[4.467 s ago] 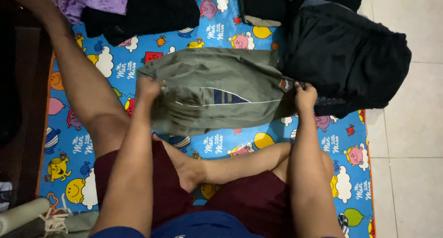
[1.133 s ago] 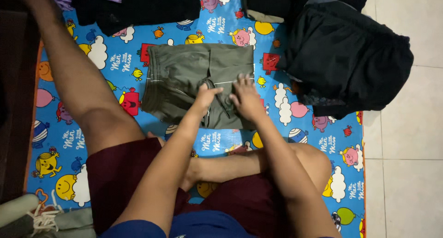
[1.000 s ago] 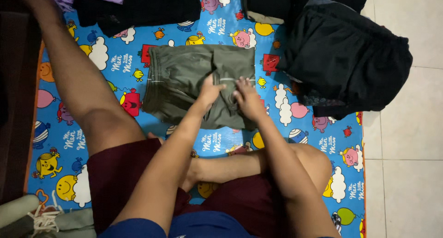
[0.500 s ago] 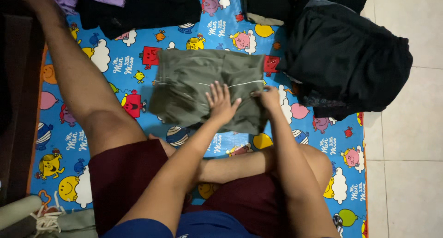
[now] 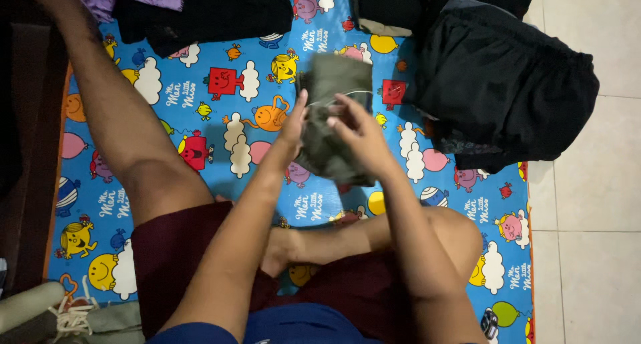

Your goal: The person folds various items of clothing, including shorts, a graphic t-shirt, and an orange garment, and stacks them on a patterned mat.

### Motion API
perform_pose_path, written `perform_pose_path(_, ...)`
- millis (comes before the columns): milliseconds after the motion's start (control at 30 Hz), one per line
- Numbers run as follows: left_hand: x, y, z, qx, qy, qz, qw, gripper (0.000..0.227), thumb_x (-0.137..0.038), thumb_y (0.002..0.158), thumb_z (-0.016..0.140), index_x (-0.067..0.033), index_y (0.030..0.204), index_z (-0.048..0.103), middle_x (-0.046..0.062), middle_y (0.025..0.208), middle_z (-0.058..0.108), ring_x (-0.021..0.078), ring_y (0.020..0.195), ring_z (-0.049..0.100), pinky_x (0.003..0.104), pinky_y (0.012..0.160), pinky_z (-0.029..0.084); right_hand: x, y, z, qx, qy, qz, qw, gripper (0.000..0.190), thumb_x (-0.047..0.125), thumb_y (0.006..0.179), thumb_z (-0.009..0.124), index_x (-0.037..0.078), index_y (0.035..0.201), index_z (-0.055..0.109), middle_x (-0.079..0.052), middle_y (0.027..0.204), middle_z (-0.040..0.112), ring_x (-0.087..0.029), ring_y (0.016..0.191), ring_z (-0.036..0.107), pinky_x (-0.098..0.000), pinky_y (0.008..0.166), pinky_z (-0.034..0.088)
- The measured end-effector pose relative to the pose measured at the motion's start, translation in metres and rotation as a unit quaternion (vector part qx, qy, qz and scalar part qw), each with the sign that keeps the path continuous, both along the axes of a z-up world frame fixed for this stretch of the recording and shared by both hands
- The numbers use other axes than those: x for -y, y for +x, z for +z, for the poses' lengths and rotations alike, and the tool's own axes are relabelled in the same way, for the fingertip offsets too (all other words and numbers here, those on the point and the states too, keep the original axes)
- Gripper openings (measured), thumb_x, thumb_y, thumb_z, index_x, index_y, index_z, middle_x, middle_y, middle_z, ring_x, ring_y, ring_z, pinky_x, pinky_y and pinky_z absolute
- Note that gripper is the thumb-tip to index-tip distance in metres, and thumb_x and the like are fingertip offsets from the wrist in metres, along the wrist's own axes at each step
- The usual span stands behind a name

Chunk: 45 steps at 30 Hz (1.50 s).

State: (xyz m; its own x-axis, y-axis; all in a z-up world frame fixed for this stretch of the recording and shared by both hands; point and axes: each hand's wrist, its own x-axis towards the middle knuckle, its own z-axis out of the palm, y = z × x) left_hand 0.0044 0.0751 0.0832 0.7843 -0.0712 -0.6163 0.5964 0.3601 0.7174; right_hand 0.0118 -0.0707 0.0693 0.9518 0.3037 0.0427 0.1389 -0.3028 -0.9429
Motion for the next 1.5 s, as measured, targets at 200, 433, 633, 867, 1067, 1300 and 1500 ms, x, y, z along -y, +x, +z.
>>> perform_pose_path(200,-0.032,0.033,-0.191,0.108,0.138,0.017,0.984,0.041,-0.011,0.067,0.083,-0.0088,0.105,0.069,0.008,0.093,0.071,0.0208,0.086,0.069,0.037,0.071,0.057,0.010,0.000,-0.055,0.177,-0.186,-0.019,0.966,0.040,0.004,0.094,0.059,0.000,0.133,0.054,-0.025,0.135,0.052,-0.042,0.130,0.045,-0.0508,0.109,0.037)
perform_pose_path(433,-0.031,0.055,-0.206,0.082,0.489,-0.067,0.866,0.070,-0.024,0.077,0.077,-0.0188,0.140,0.045,0.012,0.127,0.061,0.0276,0.120,0.059,0.046,0.094,0.052,0.017,0.007,-0.153,0.090,-0.436,0.054,0.894,0.059,0.047,0.102,0.043,0.014,0.151,0.037,-0.019,0.159,0.024,-0.040,0.147,0.014,-0.0620,0.115,0.015)
perform_pose_path(633,0.005,0.013,-0.163,0.327,0.654,-0.161,0.662,0.054,-0.034,0.098,0.051,-0.0235,0.150,0.040,0.014,0.158,0.029,0.0359,0.148,0.015,0.065,0.114,0.009,0.012,0.001,-0.163,0.043,-0.454,0.063,0.888,0.060,0.047,0.104,0.036,0.018,0.155,0.024,-0.013,0.162,0.015,-0.035,0.149,0.008,-0.0653,0.114,0.012)
perform_pose_path(867,-0.005,0.026,-0.198,0.276,0.656,-0.253,0.655,0.057,-0.053,0.099,0.039,-0.0341,0.152,0.030,-0.001,0.164,0.010,0.0247,0.151,0.004,0.069,0.114,0.010,0.015,0.004,-0.173,0.054,-0.378,-0.059,0.922,0.066,0.044,0.101,0.045,0.016,0.155,0.022,-0.015,0.155,0.029,-0.034,0.143,0.025,-0.0597,0.114,0.020)
perform_pose_path(1067,-0.058,0.015,-0.218,0.330,0.657,-0.045,0.677,0.048,-0.035,0.102,0.051,-0.0196,0.147,0.044,0.012,0.150,0.040,0.0392,0.139,0.032,0.065,0.101,0.033,0.061,0.036,-0.261,-0.146,-0.179,-0.289,0.929,0.079,0.052,0.078,0.077,0.007,0.136,0.047,-0.016,0.120,0.059,-0.033,0.117,0.056,-0.0473,0.102,0.042)
perform_pose_path(1300,-0.078,0.029,-0.277,0.085,0.647,-0.241,0.718,0.061,-0.058,0.104,0.013,-0.0251,0.156,0.012,0.012,0.162,-0.007,0.0381,0.147,-0.016,0.058,0.118,-0.004,0.017,0.028,-0.196,-0.299,0.033,-0.210,0.930,0.027,0.026,0.067,0.076,0.020,0.094,0.076,-0.004,0.081,0.071,-0.018,0.081,0.069,-0.0388,0.074,0.055)
perform_pose_path(1500,-0.086,0.000,-0.174,0.176,0.490,-0.229,0.823,0.051,-0.035,0.108,0.015,-0.0280,0.157,0.005,0.011,0.162,-0.016,0.0392,0.145,-0.024,0.058,0.114,-0.013,0.022,0.057,-0.087,-0.222,0.153,-0.223,0.937,0.024,0.008,0.068,0.068,0.004,0.090,0.059,-0.014,0.075,0.064,-0.025,0.070,0.065,-0.0425,0.064,0.056)
